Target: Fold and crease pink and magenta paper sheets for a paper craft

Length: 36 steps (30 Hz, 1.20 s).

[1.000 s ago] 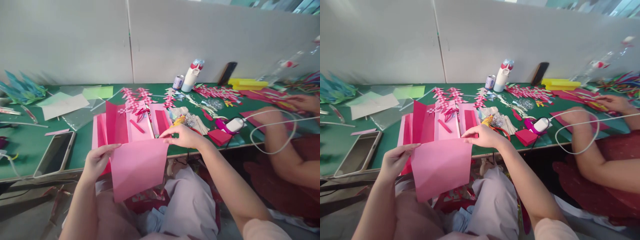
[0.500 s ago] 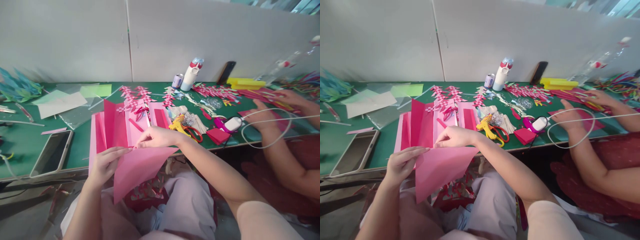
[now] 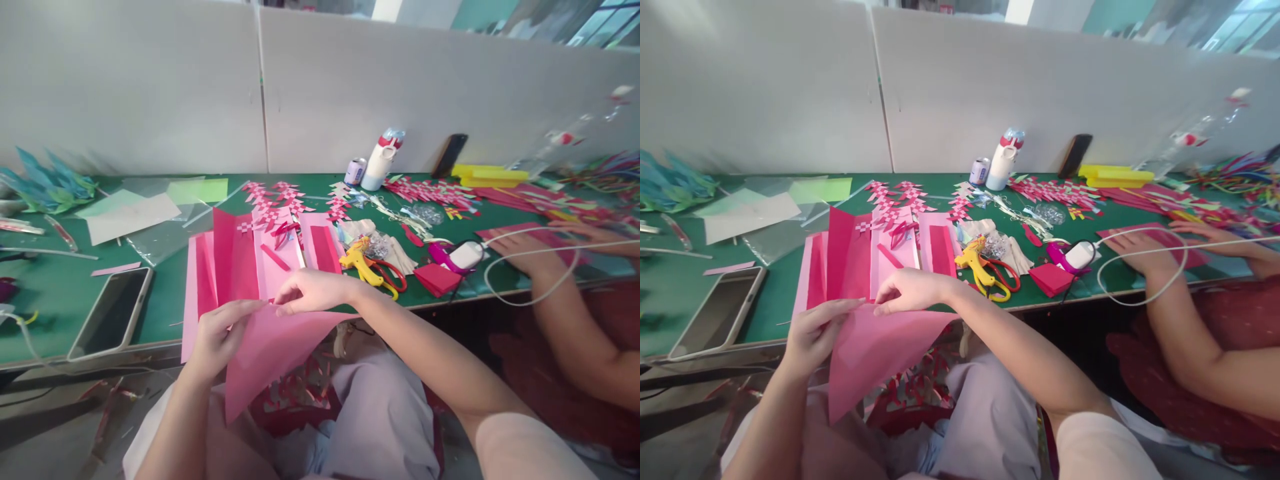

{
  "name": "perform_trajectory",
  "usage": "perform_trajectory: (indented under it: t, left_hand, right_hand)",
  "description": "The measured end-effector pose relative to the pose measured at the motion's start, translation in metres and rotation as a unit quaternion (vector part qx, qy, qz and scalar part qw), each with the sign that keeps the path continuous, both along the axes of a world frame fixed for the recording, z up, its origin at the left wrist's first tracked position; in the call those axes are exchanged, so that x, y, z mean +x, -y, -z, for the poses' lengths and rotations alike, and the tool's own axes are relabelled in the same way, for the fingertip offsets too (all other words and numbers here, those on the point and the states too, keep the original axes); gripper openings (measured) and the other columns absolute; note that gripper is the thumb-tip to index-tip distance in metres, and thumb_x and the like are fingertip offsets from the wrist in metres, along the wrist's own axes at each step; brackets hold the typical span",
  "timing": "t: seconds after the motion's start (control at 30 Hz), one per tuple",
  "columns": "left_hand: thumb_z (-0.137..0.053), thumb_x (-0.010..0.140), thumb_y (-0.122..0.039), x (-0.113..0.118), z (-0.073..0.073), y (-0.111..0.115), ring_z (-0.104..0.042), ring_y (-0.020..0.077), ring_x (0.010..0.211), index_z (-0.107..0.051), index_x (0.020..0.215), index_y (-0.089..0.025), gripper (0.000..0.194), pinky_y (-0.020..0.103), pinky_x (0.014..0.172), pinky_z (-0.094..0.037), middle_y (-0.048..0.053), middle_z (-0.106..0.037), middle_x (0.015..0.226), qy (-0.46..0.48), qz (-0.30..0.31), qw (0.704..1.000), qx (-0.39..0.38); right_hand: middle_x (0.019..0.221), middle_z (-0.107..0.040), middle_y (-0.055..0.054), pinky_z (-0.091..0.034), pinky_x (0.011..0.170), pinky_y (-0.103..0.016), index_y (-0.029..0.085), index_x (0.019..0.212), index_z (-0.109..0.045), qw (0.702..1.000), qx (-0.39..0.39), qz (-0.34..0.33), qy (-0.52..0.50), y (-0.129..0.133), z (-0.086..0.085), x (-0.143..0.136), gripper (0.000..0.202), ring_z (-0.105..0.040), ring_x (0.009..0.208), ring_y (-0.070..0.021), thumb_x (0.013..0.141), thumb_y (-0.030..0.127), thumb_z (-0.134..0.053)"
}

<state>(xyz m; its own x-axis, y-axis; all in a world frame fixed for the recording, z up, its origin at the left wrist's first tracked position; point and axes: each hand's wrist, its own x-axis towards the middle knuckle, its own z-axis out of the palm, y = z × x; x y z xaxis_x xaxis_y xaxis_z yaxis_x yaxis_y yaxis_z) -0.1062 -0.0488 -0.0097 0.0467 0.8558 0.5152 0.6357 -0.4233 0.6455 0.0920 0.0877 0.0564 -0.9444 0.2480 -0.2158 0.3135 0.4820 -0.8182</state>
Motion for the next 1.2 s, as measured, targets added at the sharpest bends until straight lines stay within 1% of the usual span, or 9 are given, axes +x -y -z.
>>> perform_trajectory:
  t: [0.13, 0.27, 0.4, 0.5, 0.6, 0.73, 0.8, 0.97, 1.2]
  left_hand:
    - [-0.051, 0.088, -0.023, 0.006, -0.005, 0.0, -0.07, 0.0177, 0.087, -0.066, 0.115, -0.02, 0.031, 0.024, 0.07, -0.055, 0.007, -0.074, 0.101, 0.099, -0.039, 0.992, -0.075]
    - [-0.061, 0.083, -0.038, 0.015, -0.007, -0.003, -0.07, 0.0207, 0.085, -0.063, 0.117, -0.018, 0.039, 0.025, 0.065, -0.055, 0.009, -0.074, 0.096, 0.184, -0.043, 0.969, -0.158]
    - [-0.067, 0.078, -0.041, 0.02, -0.005, -0.008, -0.07, 0.0196, 0.079, -0.071, 0.097, -0.019, 0.03, 0.025, 0.065, -0.054, 0.007, -0.075, 0.089, 0.173, -0.085, 0.963, -0.187]
    - [-0.067, 0.078, -0.043, 0.019, -0.003, -0.01, -0.069, 0.0193, 0.074, -0.074, 0.089, -0.019, 0.027, 0.025, 0.063, -0.054, 0.007, -0.076, 0.084, 0.167, -0.096, 0.965, -0.179]
    - [-0.069, 0.076, -0.043, 0.018, -0.003, -0.01, -0.069, 0.0194, 0.074, -0.074, 0.089, -0.019, 0.028, 0.025, 0.061, -0.054, 0.006, -0.076, 0.082, 0.176, -0.103, 0.963, -0.177]
    - [-0.068, 0.077, -0.044, 0.02, -0.004, -0.011, -0.067, 0.0182, 0.069, -0.074, 0.089, -0.019, 0.028, 0.025, 0.057, -0.053, 0.004, -0.074, 0.076, 0.183, -0.106, 0.958, -0.194]
    - [-0.066, 0.078, -0.043, 0.022, -0.004, -0.012, -0.067, 0.0181, 0.069, -0.074, 0.089, -0.02, 0.027, 0.025, 0.058, -0.053, 0.004, -0.074, 0.076, 0.191, -0.099, 0.955, -0.203]
    - [-0.066, 0.078, -0.041, 0.026, 0.001, -0.016, -0.068, 0.0191, 0.073, -0.073, 0.089, -0.02, 0.025, 0.027, 0.062, -0.054, 0.006, -0.075, 0.082, 0.176, -0.085, 0.962, -0.193]
    - [-0.064, 0.081, -0.039, 0.025, 0.007, -0.019, -0.069, 0.0194, 0.081, -0.074, 0.09, -0.021, 0.022, 0.027, 0.071, -0.055, 0.006, -0.075, 0.089, 0.144, -0.086, 0.968, -0.187]
  right_hand:
    - [0.087, -0.071, -0.005, -0.043, 0.068, -0.022, 0.014, 0.093, -0.071, 0.998, 0.044, 0.037, -0.013, 0.006, 0.0, 0.002, 0.024, -0.062, 0.076, -0.0127, 0.084, 0.034, -0.061]
    - [0.08, -0.069, -0.003, -0.037, 0.061, -0.023, 0.016, 0.087, -0.07, 0.994, 0.083, 0.069, -0.014, 0.013, 0.002, 0.004, 0.023, -0.058, 0.069, -0.0119, 0.084, 0.036, -0.061]
    - [0.066, -0.06, 0.0, -0.031, 0.055, -0.023, 0.016, 0.077, -0.067, 0.989, 0.124, 0.074, -0.01, 0.022, 0.006, 0.006, 0.03, -0.048, 0.058, -0.0099, 0.086, 0.042, -0.055]
    - [0.069, -0.062, 0.0, -0.03, 0.056, -0.023, 0.017, 0.081, -0.069, 0.987, 0.133, 0.085, -0.006, 0.02, 0.007, 0.013, 0.032, -0.049, 0.061, -0.0107, 0.089, 0.042, -0.051]
    - [0.083, -0.069, -0.003, -0.034, 0.063, -0.023, 0.019, 0.092, -0.07, 0.971, 0.193, 0.145, 0.004, -0.002, 0.005, 0.031, 0.029, -0.057, 0.071, -0.0127, 0.091, 0.035, -0.046]
    - [0.085, -0.071, -0.003, -0.035, 0.064, -0.022, 0.02, 0.089, -0.071, 0.886, 0.356, 0.263, 0.142, -0.061, 0.0, 0.066, 0.029, -0.06, 0.074, -0.0136, 0.091, 0.03, -0.044]
    - [0.085, -0.072, -0.007, -0.035, 0.064, -0.025, 0.017, 0.084, -0.072, 0.859, 0.379, 0.288, 0.187, -0.093, 0.001, 0.079, 0.025, -0.062, 0.077, -0.0174, 0.087, 0.025, -0.048]
    - [0.097, -0.073, -0.007, -0.038, 0.066, -0.023, 0.019, 0.089, -0.075, 0.848, 0.369, 0.277, 0.262, -0.145, 0.018, 0.086, 0.02, -0.064, 0.084, -0.0182, 0.082, 0.023, -0.057]
    - [0.096, -0.074, -0.01, -0.043, 0.07, -0.023, 0.017, 0.09, -0.076, 0.832, 0.357, 0.266, 0.331, -0.166, 0.034, 0.082, 0.021, -0.067, 0.087, -0.0191, 0.08, 0.019, -0.057]
